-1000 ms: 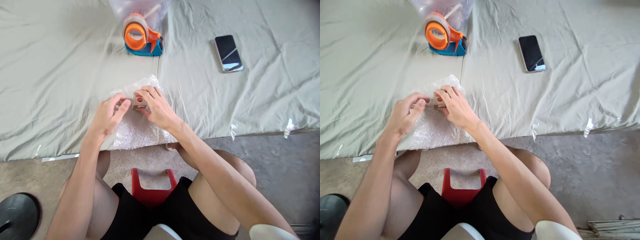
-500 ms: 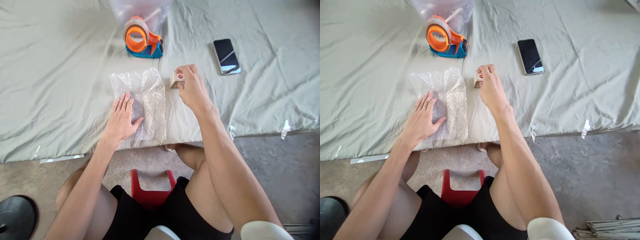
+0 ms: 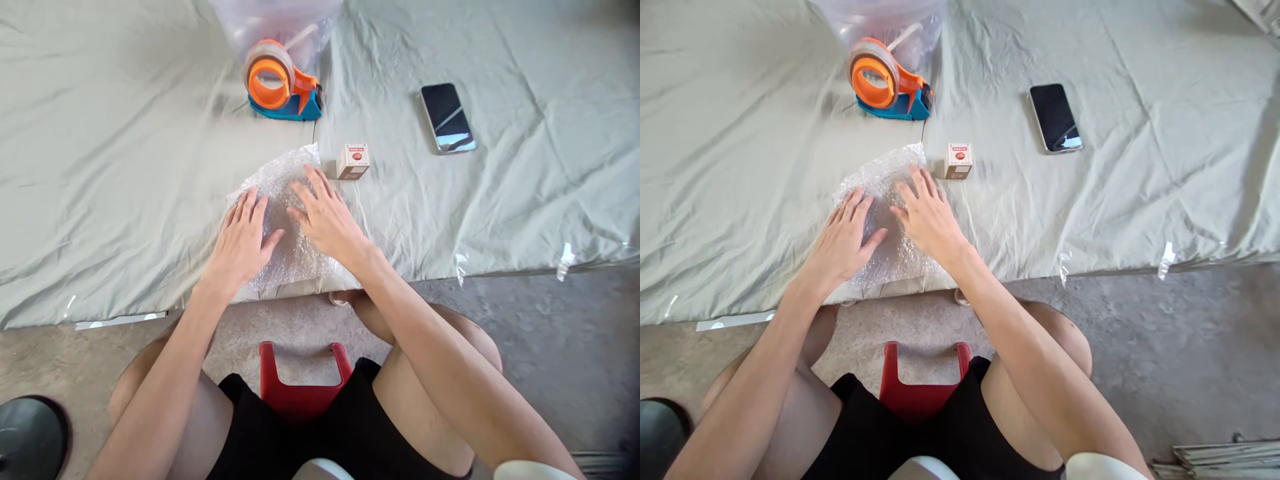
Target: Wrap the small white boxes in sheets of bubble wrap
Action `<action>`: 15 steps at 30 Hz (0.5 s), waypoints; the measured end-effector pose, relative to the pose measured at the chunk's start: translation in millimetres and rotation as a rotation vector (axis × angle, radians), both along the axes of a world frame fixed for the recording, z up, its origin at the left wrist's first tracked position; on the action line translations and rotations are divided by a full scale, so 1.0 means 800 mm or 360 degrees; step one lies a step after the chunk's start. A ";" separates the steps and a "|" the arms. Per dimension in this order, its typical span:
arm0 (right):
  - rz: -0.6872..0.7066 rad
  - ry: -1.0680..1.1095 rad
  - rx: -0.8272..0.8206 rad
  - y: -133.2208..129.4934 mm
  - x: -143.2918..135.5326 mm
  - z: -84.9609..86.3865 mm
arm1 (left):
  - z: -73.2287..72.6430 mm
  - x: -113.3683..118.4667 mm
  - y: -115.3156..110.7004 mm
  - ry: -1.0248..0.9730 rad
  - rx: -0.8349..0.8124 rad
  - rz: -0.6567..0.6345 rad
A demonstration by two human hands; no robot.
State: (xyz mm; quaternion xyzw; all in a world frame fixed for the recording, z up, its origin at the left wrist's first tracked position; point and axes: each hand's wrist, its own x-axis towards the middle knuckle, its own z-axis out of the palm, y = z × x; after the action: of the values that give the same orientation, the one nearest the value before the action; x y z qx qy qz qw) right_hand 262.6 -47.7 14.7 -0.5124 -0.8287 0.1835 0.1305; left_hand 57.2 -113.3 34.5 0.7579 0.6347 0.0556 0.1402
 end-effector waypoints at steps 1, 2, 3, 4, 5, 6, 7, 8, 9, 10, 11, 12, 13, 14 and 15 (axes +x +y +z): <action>-0.0113 0.0018 -0.0004 0.006 0.002 0.000 | 0.000 0.000 0.000 -0.0004 0.0014 0.0000; -0.0217 0.0024 -0.0016 0.013 0.003 0.000 | 0.001 0.000 -0.001 -0.0003 0.0026 -0.0004; -0.0294 0.0017 -0.0027 0.018 0.004 0.001 | 0.001 0.000 -0.001 0.0002 0.0034 -0.0012; -0.0333 0.0003 -0.0025 0.022 0.004 0.002 | 0.001 0.000 0.000 0.0005 0.0037 -0.0018; -0.0331 -0.0014 0.0000 0.025 0.003 0.003 | 0.001 0.000 0.001 0.0004 0.0036 -0.0020; -0.0298 -0.0026 0.0053 0.025 0.000 0.005 | 0.002 0.000 0.002 -0.0002 0.0034 -0.0018; -0.0249 -0.0028 0.0130 0.024 -0.002 0.007 | 0.003 0.000 0.004 -0.0010 0.0031 -0.0012; -0.0192 -0.0018 0.0218 0.021 -0.006 0.009 | 0.004 -0.001 0.006 -0.0014 0.0026 -0.0005; -0.0140 0.0002 0.0299 0.017 -0.010 0.011 | 0.005 -0.002 0.009 -0.0013 0.0019 0.0002; -0.0093 0.0026 0.0362 0.013 -0.014 0.014 | 0.007 -0.003 0.012 -0.0010 0.0009 0.0007; -0.0050 0.0043 0.0399 0.008 -0.019 0.015 | 0.010 -0.004 0.014 -0.0007 -0.0007 0.0011; -0.0014 0.0049 0.0406 0.004 -0.022 0.016 | 0.012 -0.004 0.016 -0.0008 -0.0028 0.0016; 0.0013 0.0044 0.0391 0.000 -0.025 0.016 | 0.014 -0.005 0.017 -0.0010 -0.0050 0.0022; 0.0034 0.0030 0.0362 -0.004 -0.028 0.015 | 0.015 -0.005 0.018 -0.0011 -0.0069 0.0029; 0.0054 0.0009 0.0323 -0.006 -0.029 0.013 | 0.016 -0.005 0.018 -0.0006 -0.0083 0.0033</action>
State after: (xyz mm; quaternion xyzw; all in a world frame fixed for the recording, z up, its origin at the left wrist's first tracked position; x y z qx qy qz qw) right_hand 239.5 -52.7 24.9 -0.4820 -0.8511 0.1023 0.1810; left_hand 53.0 -98.8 47.6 0.7473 0.6435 0.0420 0.1605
